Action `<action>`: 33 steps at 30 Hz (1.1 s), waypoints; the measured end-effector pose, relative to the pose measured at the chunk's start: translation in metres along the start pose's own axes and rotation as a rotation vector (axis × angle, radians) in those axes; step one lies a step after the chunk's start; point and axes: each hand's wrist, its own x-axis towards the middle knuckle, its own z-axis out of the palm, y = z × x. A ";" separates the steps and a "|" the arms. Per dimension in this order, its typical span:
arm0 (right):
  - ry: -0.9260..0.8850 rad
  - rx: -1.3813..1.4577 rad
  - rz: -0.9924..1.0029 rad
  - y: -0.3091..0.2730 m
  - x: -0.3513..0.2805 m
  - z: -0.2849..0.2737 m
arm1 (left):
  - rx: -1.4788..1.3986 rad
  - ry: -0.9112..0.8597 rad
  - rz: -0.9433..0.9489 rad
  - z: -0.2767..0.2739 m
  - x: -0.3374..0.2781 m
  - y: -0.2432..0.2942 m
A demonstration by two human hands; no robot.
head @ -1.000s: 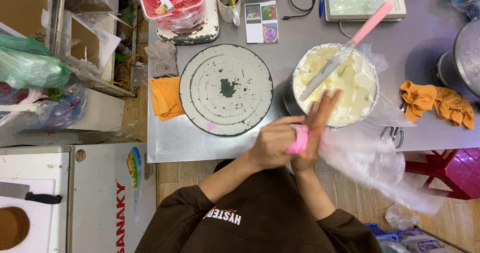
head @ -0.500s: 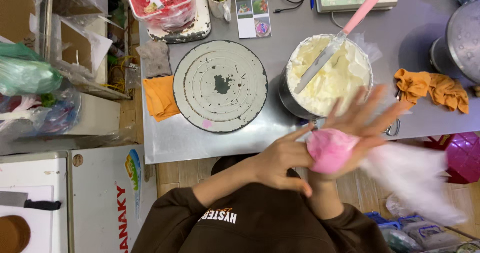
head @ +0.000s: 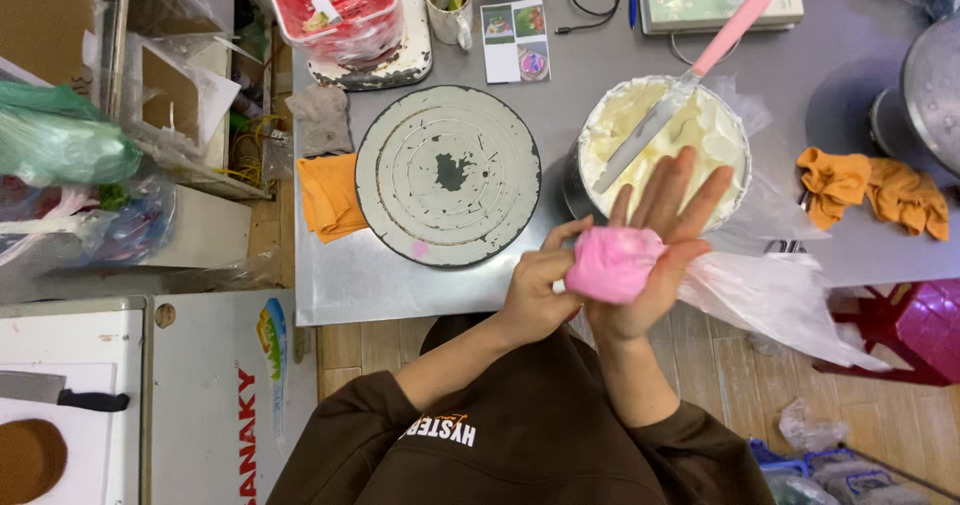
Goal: The person prepares piping bags. They insert frosting from a bowl and liquid dye from a bottle into plastic bags, then twist and wipe the bags with a cloth.
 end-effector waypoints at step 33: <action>0.000 0.185 -0.029 0.006 -0.019 0.007 | -0.201 -0.326 0.055 -0.011 0.031 0.047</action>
